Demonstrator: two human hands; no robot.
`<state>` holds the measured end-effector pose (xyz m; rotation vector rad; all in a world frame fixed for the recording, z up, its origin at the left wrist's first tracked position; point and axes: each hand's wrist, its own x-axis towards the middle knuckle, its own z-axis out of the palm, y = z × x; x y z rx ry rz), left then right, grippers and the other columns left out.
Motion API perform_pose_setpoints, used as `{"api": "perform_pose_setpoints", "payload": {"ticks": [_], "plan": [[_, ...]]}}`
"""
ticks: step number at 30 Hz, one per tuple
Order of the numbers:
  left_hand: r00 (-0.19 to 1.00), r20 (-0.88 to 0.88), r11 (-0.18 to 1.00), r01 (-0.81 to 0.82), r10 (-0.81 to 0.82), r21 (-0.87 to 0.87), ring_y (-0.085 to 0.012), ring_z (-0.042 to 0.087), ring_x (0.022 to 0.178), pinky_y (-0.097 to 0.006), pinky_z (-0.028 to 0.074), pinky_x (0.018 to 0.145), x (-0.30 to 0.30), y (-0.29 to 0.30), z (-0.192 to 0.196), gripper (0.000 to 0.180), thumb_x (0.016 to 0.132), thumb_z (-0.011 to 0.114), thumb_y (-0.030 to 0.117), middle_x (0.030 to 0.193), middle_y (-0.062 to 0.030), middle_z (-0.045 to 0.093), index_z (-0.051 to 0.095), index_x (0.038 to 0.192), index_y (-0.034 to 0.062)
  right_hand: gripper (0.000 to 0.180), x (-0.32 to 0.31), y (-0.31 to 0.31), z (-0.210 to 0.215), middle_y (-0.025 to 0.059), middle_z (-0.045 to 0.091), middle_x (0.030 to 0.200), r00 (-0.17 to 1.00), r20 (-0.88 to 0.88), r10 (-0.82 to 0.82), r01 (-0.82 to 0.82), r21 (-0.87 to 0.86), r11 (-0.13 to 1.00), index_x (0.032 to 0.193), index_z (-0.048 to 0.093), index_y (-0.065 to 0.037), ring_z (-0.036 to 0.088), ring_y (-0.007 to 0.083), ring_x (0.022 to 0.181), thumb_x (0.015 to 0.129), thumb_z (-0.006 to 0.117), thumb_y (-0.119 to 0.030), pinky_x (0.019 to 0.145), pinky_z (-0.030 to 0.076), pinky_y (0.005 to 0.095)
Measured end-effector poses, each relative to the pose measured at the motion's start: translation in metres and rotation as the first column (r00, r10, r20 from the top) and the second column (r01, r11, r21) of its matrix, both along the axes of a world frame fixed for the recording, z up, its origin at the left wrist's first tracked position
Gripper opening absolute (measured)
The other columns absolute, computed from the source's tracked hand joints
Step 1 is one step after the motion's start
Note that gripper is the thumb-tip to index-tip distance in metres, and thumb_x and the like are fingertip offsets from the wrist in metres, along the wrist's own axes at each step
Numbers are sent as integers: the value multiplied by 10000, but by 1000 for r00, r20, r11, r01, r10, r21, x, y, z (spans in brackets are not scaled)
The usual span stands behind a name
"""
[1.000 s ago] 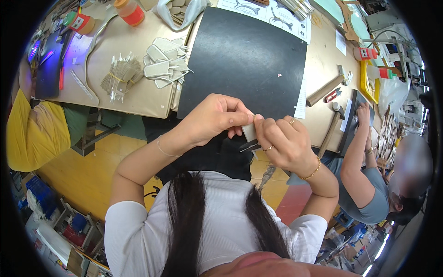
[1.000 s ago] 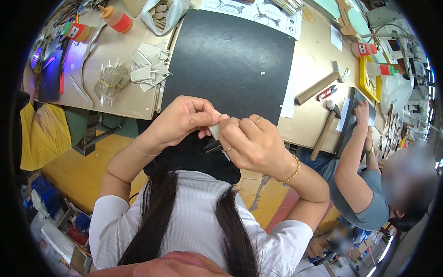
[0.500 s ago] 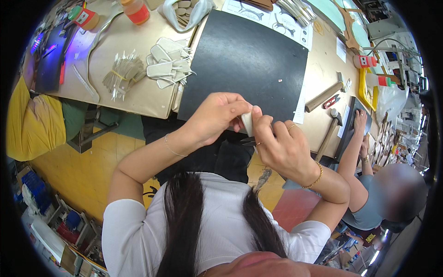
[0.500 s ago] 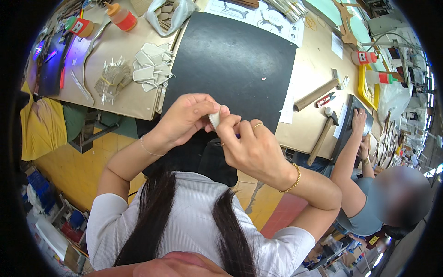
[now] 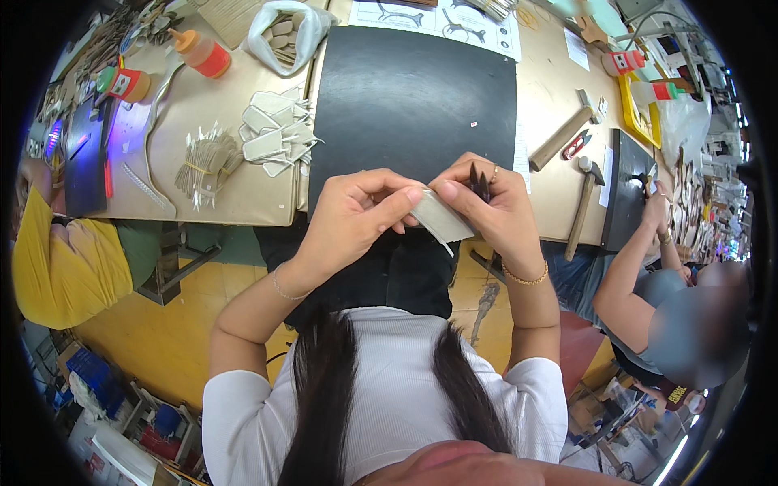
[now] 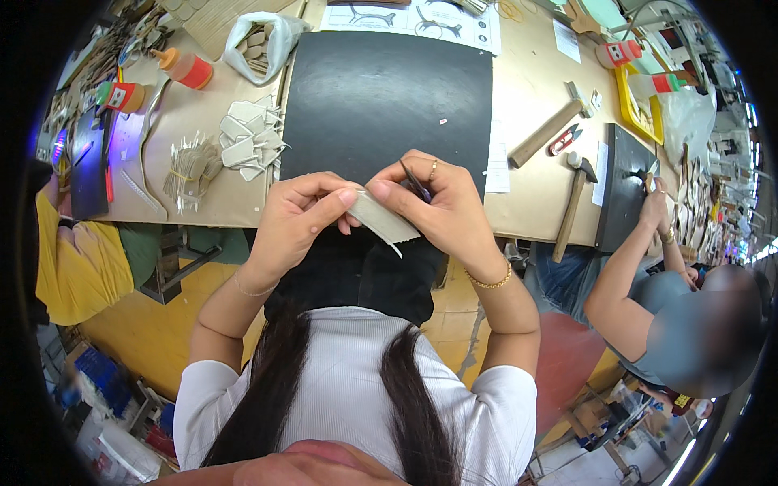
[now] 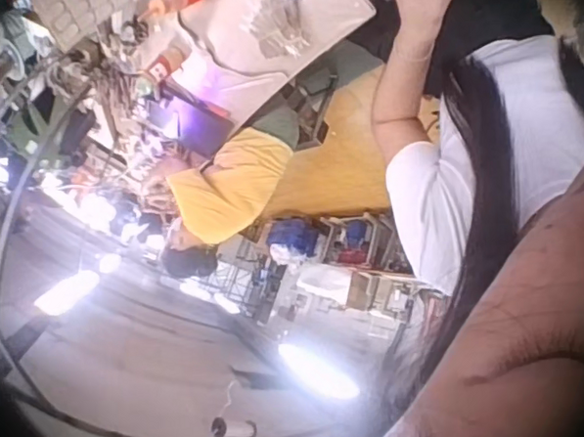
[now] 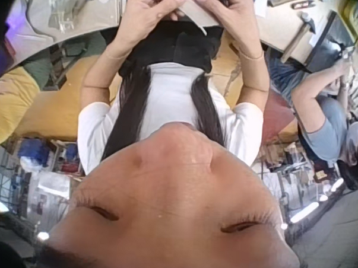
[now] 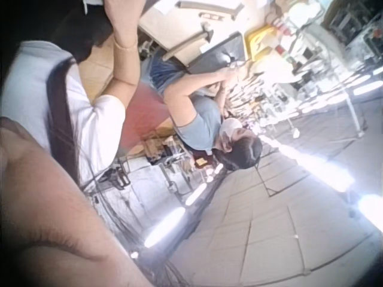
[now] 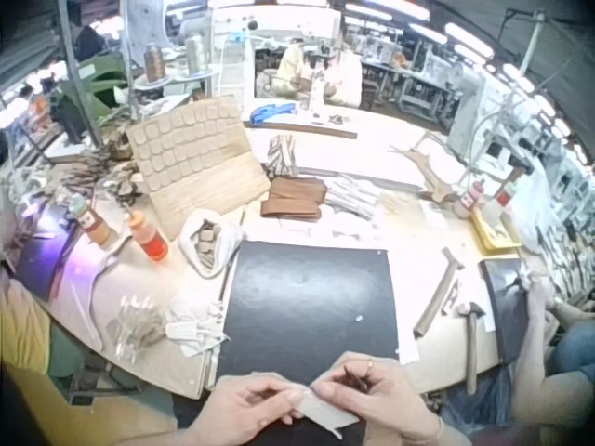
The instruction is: The person repeatedly picks up small white fabric pieces and sews them by hand using a needle and thread. They pull the thread through each piece, tie off the thread, and place the finished pieces on the table. The task continues throughout the clip with consistent hand motions.
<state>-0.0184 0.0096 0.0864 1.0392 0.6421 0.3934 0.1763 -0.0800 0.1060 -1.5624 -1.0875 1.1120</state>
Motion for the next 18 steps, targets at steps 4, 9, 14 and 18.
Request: {"api": "perform_pose_setpoints", "payload": {"ticks": [4, 9, 14, 18], "plan": [[998, 41, 999, -41, 40, 15, -115, 680, 784, -251, 547, 709, -3, -2, -2, 128, 1022, 675, 107, 910, -83, 724, 699, 1042, -18, 180, 1, 0, 0, -10, 614, 789, 998, -10, 57, -58, -57, 997, 928, 750, -22, 497, 52, 732, 926, 783, -199, 649, 406, 247], [999, -34, 999, 6, -5, 53, -92, 683, 802, -258, 566, 732, 0, -4, -15, 150, 1015, 702, 152, 916, -44, 724, 700, 1058, 8, 195, -1, 1, -17, -8, 612, 794, 998, -62, 30, -30, 1, 1000, 871, 678, -6, 520, 77, 745, 922, 760, -175, 678, 424, 258], [982, -148, 905, -45, 118, 424, -100, 640, 912, -248, 531, 795, -13, 12, -8, 252, 1024, 680, 193, 964, -25, 657, 697, 1217, 32, 107, 18, 22, -53, 31, 568, 785, 970, 232, -72, 39, 142, 989, 829, 644, 8, 517, 120, 744, 904, 696, -48, 670, 419, 285], [921, -205, 825, -177, 331, 536, -106, 643, 928, -266, 530, 810, -83, 37, 40, 303, 1006, 711, 238, 1041, -40, 694, 689, 1236, 41, 179, 37, 47, -86, 92, 554, 780, 795, 600, -93, -13, 170, 985, 890, 652, 31, 524, 249, 709, 931, 737, -121, 679, 441, 358]]}}
